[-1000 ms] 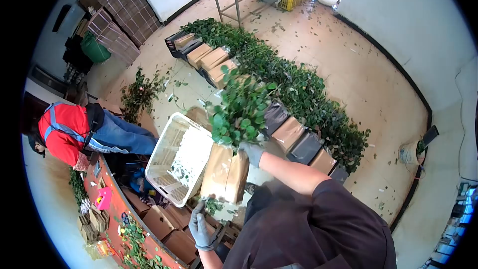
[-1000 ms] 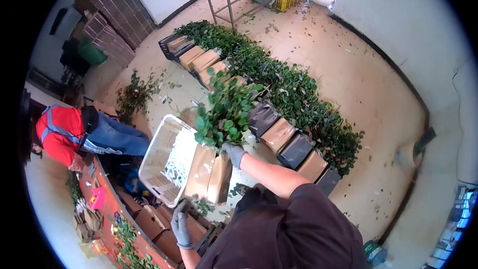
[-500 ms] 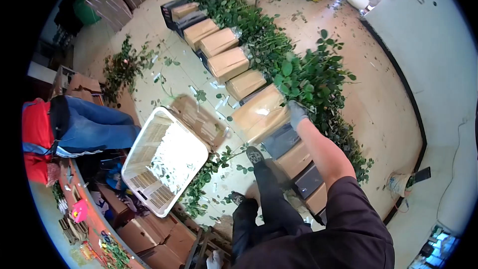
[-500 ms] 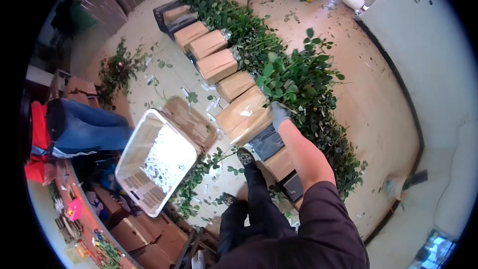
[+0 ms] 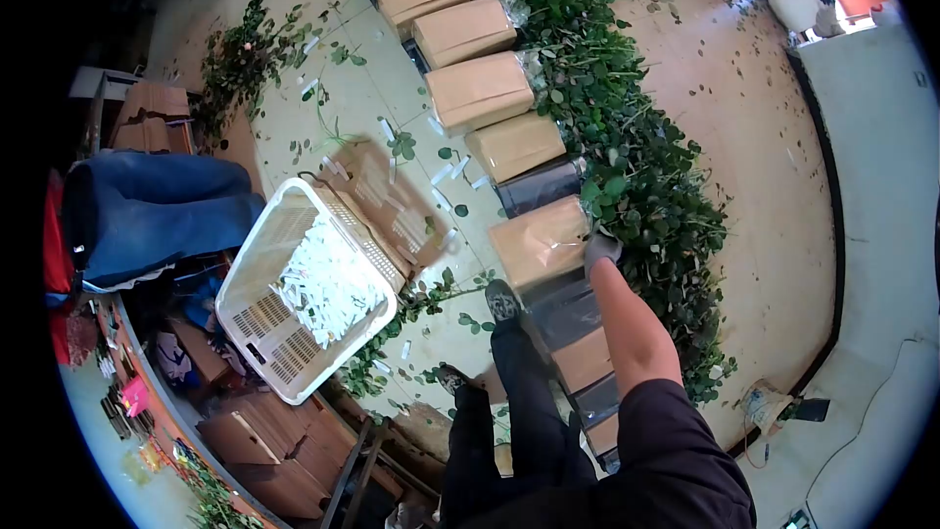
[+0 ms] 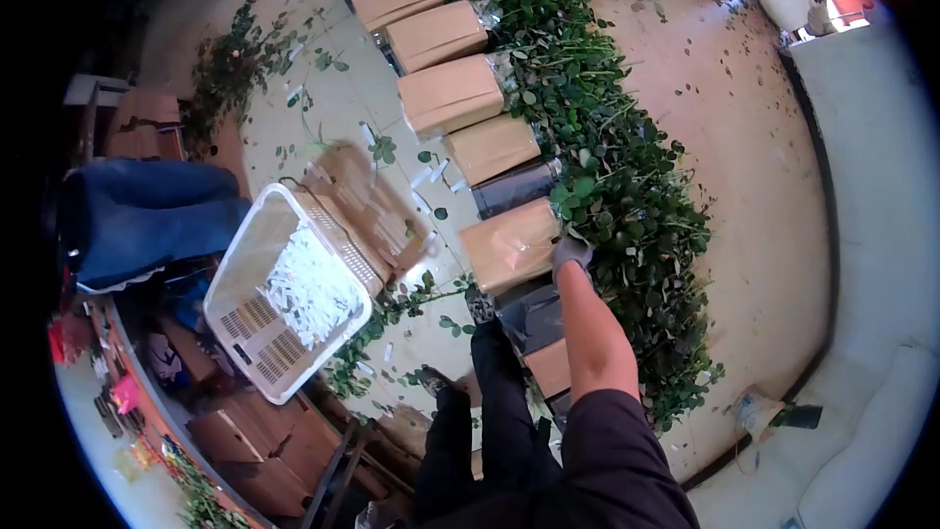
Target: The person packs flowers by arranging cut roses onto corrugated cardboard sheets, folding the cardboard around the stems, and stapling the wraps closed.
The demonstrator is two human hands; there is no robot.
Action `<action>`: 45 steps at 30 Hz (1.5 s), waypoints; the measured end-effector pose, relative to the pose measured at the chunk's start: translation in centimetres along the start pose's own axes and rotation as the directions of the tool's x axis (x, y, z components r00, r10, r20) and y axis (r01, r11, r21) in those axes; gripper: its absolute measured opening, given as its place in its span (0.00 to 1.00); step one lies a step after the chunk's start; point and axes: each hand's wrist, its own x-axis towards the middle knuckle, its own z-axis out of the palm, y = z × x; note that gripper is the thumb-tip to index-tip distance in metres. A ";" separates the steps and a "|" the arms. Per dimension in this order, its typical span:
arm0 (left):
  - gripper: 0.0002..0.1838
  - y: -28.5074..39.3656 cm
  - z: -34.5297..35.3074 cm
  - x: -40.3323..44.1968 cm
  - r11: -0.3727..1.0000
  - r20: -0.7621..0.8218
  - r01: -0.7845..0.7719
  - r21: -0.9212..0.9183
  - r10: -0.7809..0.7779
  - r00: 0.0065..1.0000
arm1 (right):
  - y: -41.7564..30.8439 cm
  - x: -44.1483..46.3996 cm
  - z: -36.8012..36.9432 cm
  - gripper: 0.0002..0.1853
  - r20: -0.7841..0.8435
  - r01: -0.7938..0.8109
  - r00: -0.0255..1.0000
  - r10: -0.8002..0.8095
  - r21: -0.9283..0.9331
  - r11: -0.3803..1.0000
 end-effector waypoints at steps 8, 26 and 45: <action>0.31 3.0 3.1 0.6 0.999 0.084 -0.031 0.010 0.030 0.996 | 9.0 3.3 8.7 0.17 0.084 -0.091 0.995 0.052 0.566 0.819; 0.28 3.6 4.2 -1.2 0.996 0.055 -0.068 0.054 0.065 0.996 | -4.8 -11.1 -4.8 0.32 0.005 -0.259 0.964 0.265 0.225 0.939; 0.28 -16.8 11.5 1.8 0.835 -0.110 -0.550 -0.028 0.545 0.832 | 0.7 -24.7 -2.3 0.10 0.825 0.806 0.426 -0.371 -0.160 0.570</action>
